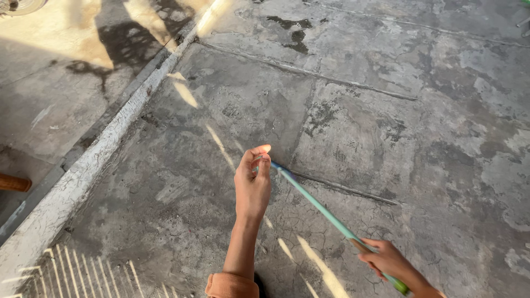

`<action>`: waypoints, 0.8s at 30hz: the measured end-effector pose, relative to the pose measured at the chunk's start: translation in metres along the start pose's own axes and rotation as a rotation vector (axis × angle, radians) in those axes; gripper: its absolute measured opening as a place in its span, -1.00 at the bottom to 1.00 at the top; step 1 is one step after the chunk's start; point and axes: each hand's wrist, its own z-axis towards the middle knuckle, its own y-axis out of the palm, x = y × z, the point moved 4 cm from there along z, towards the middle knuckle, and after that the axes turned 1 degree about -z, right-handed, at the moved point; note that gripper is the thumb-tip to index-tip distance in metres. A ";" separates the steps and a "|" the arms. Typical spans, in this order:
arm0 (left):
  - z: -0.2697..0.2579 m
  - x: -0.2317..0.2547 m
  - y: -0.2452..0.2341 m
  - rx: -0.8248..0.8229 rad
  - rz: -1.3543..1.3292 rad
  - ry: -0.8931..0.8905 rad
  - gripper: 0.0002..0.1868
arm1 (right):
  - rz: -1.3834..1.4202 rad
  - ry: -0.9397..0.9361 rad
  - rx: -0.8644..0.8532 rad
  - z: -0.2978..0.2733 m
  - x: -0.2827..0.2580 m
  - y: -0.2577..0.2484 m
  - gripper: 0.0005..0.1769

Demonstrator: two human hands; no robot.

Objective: The person sweeps a concrete floor using a small brush with green bristles, gathering debris and moving it toward a green dustpan on the side.

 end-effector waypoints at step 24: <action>0.065 -0.026 -0.062 -0.013 -0.004 -0.029 -0.70 | 0.043 0.182 0.147 0.063 -0.088 0.098 -0.61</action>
